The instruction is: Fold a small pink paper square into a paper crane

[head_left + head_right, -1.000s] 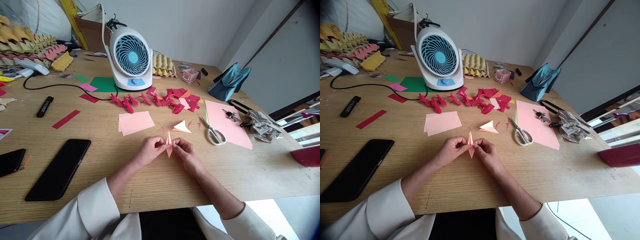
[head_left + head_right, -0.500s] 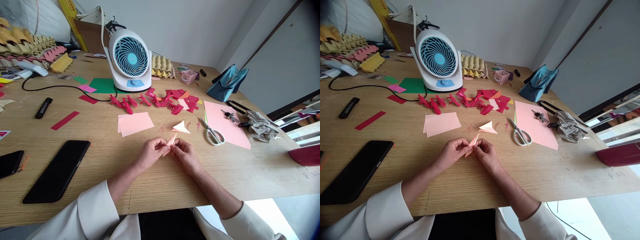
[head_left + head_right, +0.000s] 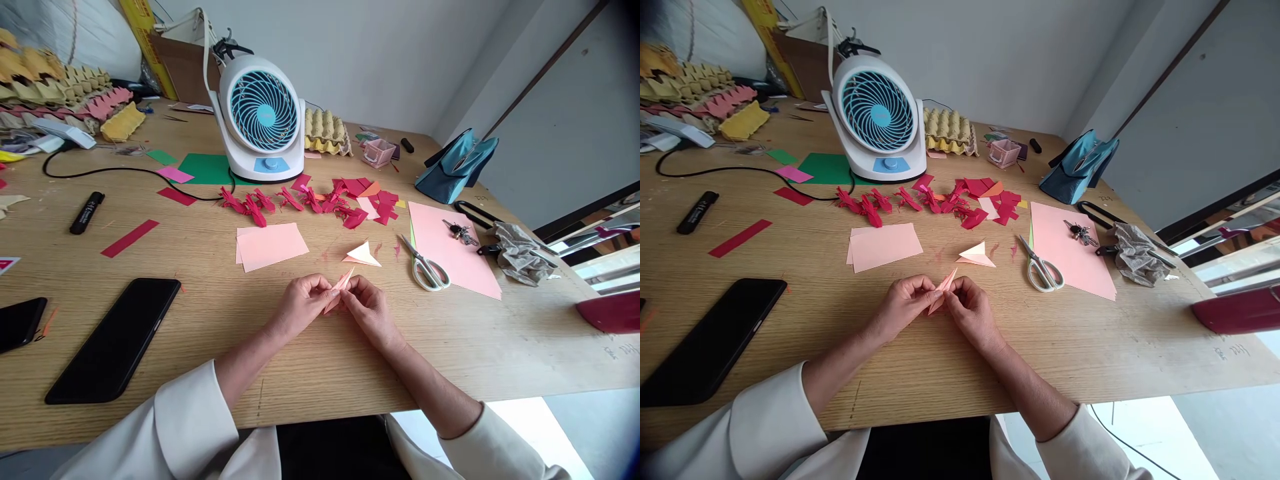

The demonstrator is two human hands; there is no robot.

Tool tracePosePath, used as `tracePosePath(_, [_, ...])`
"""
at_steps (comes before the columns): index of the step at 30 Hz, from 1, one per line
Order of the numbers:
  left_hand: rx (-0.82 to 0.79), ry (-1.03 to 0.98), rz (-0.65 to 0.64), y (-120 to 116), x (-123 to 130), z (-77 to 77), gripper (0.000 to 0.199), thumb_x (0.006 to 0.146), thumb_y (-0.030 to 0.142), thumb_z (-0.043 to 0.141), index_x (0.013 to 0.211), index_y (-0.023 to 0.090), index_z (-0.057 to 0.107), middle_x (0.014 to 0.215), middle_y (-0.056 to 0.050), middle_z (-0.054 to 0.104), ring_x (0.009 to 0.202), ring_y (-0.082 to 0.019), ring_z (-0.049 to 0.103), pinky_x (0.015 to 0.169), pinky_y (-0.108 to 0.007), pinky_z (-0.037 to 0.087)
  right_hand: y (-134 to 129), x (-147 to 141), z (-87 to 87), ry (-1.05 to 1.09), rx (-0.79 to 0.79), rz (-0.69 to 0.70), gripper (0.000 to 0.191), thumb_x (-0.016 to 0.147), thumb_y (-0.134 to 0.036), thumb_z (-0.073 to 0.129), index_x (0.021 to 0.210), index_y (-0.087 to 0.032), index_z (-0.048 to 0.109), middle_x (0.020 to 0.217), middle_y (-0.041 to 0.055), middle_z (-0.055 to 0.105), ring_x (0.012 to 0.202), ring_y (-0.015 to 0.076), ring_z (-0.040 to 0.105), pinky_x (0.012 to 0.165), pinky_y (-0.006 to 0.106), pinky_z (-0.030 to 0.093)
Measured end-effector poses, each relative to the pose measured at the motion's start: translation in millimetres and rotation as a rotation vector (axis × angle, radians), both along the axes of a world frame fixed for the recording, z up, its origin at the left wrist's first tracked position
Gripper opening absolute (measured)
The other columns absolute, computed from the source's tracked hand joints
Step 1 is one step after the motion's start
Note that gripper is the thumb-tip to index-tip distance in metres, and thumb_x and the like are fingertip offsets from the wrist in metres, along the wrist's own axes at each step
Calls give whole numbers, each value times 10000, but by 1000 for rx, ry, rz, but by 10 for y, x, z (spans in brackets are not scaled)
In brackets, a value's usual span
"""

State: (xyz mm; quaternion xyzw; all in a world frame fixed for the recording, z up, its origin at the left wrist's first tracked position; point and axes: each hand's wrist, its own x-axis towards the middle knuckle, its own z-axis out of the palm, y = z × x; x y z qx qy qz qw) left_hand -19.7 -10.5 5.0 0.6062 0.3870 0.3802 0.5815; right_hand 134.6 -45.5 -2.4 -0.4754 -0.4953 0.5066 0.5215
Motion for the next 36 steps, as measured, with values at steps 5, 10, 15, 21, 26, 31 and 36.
tracePosePath(5, [-120,-89,22,-30,35,-24,376,756,486,709,676,156,547,588,32,550,537,-87,496,510,-210,431,5,-11,20,12,-3,-34,301,813,-463,702,779,-194,574,718,-6,582,621,122,536,614,269,458])
tracePosePath(10, [-158,-44,64,-33,32,-36,366,744,492,719,753,151,588,691,8,602,608,-105,557,508,-205,491,-2,-1,-5,-91,30,-40,288,847,-465,664,791,-202,562,726,0,580,638,135,512,604,271,433])
tracePosePath(15, [-112,-29,63,2,5,-67,312,784,456,684,748,158,598,639,21,572,575,-91,525,459,-172,439,-13,8,-5,-156,62,-13,243,888,-430,629,822,-204,568,749,8,598,648,141,502,605,275,420])
tracePosePath(21, [-115,-59,62,21,-11,-34,314,781,445,690,711,154,594,603,29,547,496,-63,450,416,-174,358,22,37,-31,-139,98,-56,245,870,-435,646,888,-218,535,816,13,575,684,144,509,619,274,427])
tracePosePath(26, [-147,-76,64,36,-32,-5,269,775,409,682,738,154,605,605,34,523,515,-67,437,418,-174,355,28,117,-66,-200,181,-203,231,875,-378,641,933,-243,463,799,-20,493,664,134,460,608,265,414])
tracePosePath(31, [-195,-79,50,47,-48,6,240,766,382,676,762,142,653,617,22,522,544,-76,449,433,-178,362,-63,153,30,-558,435,-267,70,911,-220,567,930,-230,500,873,20,510,723,153,471,662,303,435])
tracePosePath(36, [-216,-49,36,52,-52,37,214,763,341,653,780,134,706,630,4,570,536,-79,470,457,-193,396,-144,179,72,-922,661,-144,137,905,-161,571,1024,-228,569,977,77,544,893,212,542,748,355,474])
